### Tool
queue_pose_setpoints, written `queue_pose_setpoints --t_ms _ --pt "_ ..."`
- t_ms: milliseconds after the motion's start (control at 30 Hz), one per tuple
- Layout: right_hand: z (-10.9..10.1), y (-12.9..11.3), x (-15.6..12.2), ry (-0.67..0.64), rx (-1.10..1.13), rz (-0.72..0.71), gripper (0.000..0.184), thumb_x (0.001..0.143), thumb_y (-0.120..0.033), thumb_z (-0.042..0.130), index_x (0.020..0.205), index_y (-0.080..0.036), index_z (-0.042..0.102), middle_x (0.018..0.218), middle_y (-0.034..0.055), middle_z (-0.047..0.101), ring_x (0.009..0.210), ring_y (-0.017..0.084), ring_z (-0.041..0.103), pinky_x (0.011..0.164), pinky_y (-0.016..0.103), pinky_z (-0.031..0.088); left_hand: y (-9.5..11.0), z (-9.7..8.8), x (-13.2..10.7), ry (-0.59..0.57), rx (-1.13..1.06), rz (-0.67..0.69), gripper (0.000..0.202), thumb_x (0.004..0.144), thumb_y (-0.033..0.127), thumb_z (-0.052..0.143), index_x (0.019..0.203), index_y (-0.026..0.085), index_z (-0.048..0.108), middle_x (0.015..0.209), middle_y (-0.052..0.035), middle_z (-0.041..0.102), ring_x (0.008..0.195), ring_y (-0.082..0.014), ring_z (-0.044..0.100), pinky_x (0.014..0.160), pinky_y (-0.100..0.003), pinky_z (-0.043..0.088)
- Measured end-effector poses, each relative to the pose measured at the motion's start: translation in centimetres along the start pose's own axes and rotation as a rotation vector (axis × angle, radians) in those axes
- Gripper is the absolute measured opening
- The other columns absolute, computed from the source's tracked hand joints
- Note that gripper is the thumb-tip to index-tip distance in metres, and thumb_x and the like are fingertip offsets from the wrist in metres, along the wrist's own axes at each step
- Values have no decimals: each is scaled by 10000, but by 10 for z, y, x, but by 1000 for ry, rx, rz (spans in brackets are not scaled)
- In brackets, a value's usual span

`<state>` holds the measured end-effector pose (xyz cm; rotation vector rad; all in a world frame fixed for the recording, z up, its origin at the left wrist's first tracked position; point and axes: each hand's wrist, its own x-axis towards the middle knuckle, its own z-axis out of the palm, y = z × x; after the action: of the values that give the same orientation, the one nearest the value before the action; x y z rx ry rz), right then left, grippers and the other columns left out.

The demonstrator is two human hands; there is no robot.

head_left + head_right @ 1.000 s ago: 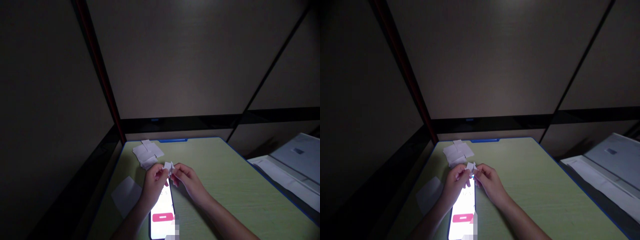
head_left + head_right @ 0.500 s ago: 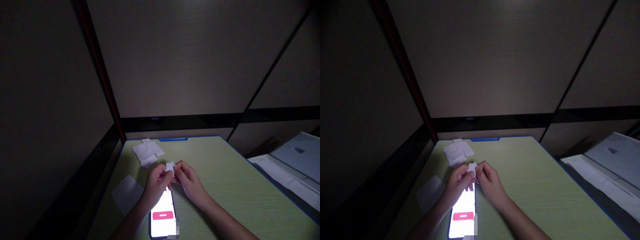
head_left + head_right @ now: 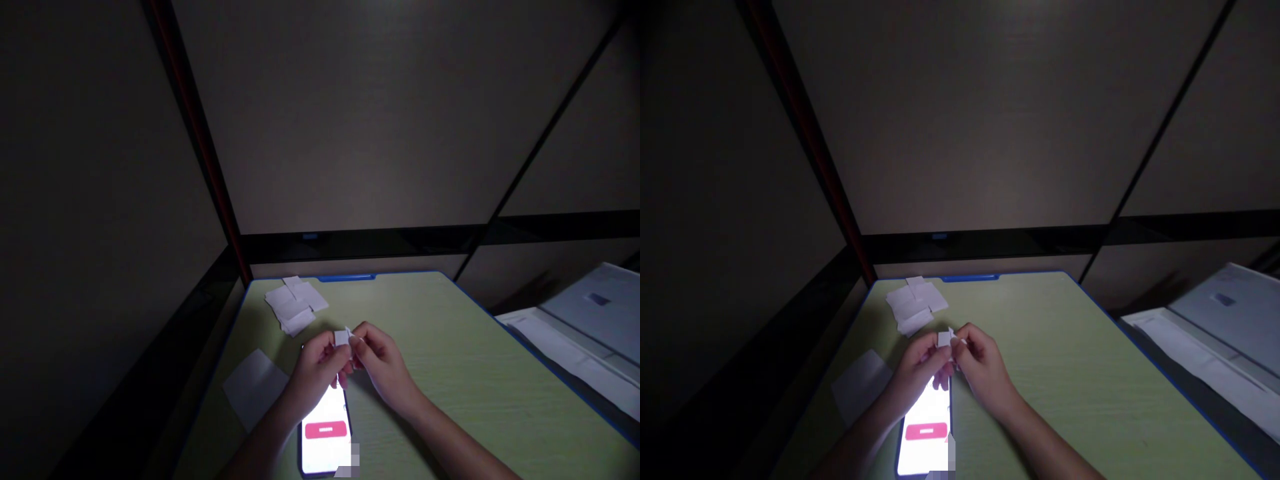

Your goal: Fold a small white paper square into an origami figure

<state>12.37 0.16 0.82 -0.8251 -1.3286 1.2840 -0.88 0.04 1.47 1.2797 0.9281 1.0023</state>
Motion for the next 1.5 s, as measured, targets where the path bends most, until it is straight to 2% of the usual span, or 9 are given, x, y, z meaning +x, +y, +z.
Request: queue_pose_setpoints --t_ms 167,400,600,933,1133,1300,1500 --pt "-4 5 1 3 25 25 320 813 -442 588 632 -193 498 455 -50 509 418 106 448 436 226 313 -2 1 -2 -53 -8 6 221 800 351 554 716 153 503 546 28 546 419 -73 494 383 -172 330" --pt "-3 11 2 -47 88 111 373 821 -491 556 608 -198 465 412 -63 476 354 89 382 386 218 253 5 5 -4 -54 -18 28 232 790 351 557 673 158 507 495 40 519 409 -69 447 388 -176 316" --pt "-2 11 0 -39 43 101 378 825 -502 552 619 -200 455 404 -81 427 346 77 340 363 207 227 3 5 -4 -26 -19 21 217 787 326 547 651 167 487 461 48 498 403 -73 440 399 -179 313" --pt "4 12 1 -5 84 113 443 838 -538 522 566 -194 459 368 -54 478 304 71 352 326 198 208 4 7 -6 -52 -50 17 187 793 274 528 648 163 485 491 41 511 419 -70 455 402 -175 330" --pt "8 1 -1 42 46 61 416 809 -528 570 567 -206 466 359 -82 392 320 73 294 340 204 206 1 9 -5 -28 -50 0 178 794 291 511 671 167 477 459 59 484 390 -66 432 392 -177 314" --pt "3 2 -3 53 -63 10 405 828 -504 564 572 -205 473 415 -70 399 376 87 332 382 218 254 4 10 -6 -13 -30 -7 180 787 294 515 664 169 473 460 56 485 396 -69 432 397 -183 319" --pt "0 5 -1 30 -11 41 409 826 -491 572 567 -202 443 411 -81 369 374 78 302 370 210 210 3 7 -5 -54 -39 1 234 792 343 538 653 168 467 458 56 482 386 -62 417 386 -184 282"
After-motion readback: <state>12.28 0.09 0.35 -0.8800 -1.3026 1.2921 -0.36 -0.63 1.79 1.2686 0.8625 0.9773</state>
